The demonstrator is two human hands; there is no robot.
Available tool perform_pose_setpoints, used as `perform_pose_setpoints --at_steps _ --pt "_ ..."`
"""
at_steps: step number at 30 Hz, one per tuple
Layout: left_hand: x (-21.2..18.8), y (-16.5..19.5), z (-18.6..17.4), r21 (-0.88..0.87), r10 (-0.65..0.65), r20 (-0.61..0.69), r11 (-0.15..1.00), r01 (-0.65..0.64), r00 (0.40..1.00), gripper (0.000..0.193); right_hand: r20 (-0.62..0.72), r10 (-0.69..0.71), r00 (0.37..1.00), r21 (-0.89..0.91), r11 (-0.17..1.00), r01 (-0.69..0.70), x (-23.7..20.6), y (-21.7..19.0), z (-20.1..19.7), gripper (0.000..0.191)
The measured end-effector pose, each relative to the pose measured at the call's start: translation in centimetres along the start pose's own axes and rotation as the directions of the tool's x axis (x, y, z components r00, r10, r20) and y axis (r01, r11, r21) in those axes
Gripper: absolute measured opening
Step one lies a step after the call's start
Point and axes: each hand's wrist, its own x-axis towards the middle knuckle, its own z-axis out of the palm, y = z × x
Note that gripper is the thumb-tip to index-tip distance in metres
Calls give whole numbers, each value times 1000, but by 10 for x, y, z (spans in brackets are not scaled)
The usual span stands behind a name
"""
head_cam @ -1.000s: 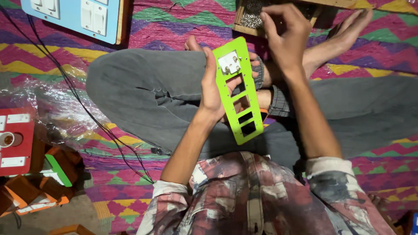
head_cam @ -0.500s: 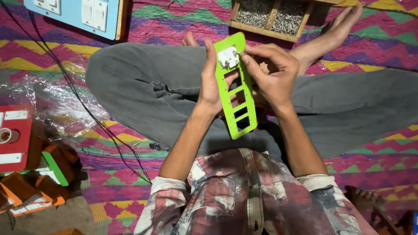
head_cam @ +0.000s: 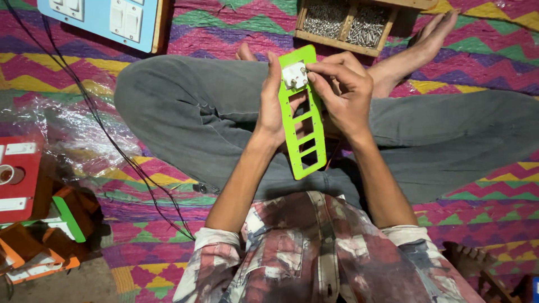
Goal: The person sits cross-legged on a rug assembling electrical switch and socket panels. They hold a colored plastic frame, align a white socket module into it, take small screws from a wooden parts box, and thread the screws by hand to secure the module, repeating the fitting and tightening on the panel.
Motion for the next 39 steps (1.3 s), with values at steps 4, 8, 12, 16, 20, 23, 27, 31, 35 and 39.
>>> perform_pose_setpoints --at_steps 4,8,12,16,20,23,27,31,35,39 --pt "2 -8 -8 -37 -56 -2 998 56 998 86 -25 3 1000 -1 1000 -3 -5 8 0 20" --pt "6 -11 -14 -100 -196 -54 977 190 979 83 -76 34 997 -129 991 -44 -6 15 3 15" --pt "10 -3 -6 -61 -232 -94 972 227 968 81 -90 -79 993 -100 993 70 5 13 6 16" --pt "22 6 4 -1 -206 -81 978 207 975 84 -88 31 996 -48 998 -35 15 4 3 21" --pt "24 8 2 -33 -150 -4 988 150 989 80 -99 -15 995 -55 998 10 17 -3 5 20" --pt "23 11 2 -39 -115 13 992 116 993 76 -109 -24 994 -61 998 18 16 -7 6 20" --pt "22 16 8 -15 -137 18 990 138 990 76 -138 -75 988 -58 996 68 13 -12 5 21" --pt "18 16 10 -39 -135 32 990 136 990 75 -178 -67 982 -83 995 52 10 -6 3 21" --pt "17 14 8 -85 -99 118 990 109 988 72 -106 -16 994 19 1000 18 12 7 -4 18" --pt "19 13 9 -25 -138 56 990 139 989 72 -88 -26 996 -23 999 24 13 13 -14 17"
